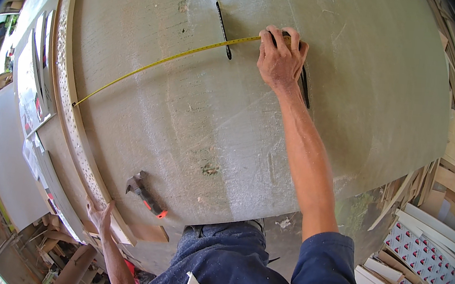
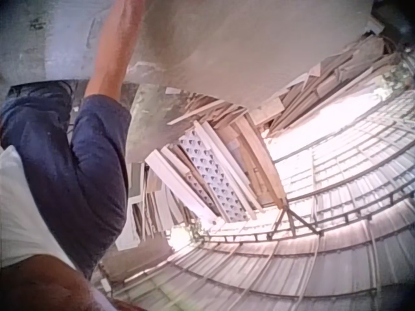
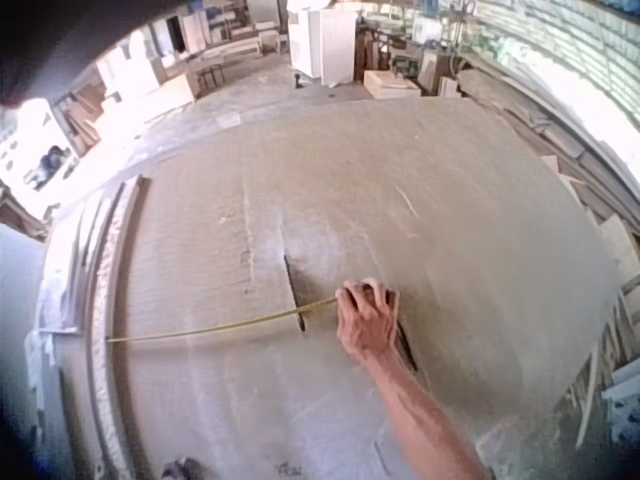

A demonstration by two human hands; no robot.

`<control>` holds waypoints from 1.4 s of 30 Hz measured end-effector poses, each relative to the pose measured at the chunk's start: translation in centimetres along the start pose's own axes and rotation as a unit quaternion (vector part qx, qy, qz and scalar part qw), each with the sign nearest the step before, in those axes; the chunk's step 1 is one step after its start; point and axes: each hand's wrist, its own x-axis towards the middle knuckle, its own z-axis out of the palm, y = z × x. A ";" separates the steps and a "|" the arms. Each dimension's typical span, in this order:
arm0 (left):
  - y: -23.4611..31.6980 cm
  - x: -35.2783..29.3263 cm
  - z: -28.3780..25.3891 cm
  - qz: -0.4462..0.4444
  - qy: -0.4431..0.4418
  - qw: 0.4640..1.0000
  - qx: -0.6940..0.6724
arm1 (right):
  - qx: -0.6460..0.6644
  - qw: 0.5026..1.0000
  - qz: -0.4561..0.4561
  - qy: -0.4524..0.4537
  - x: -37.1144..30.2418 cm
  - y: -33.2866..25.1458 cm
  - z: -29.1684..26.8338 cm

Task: The person measures a large board with a tape measure and marks it with a hammer. They then pick up several smaller printed panels and arrange them on the board to check the fit and alignment before setting them aside.

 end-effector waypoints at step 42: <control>-0.3 0.1 0.3 -0.040 -0.005 0.999 0.031 | 0.007 1.000 -0.009 0.014 0.0 0.1 0.1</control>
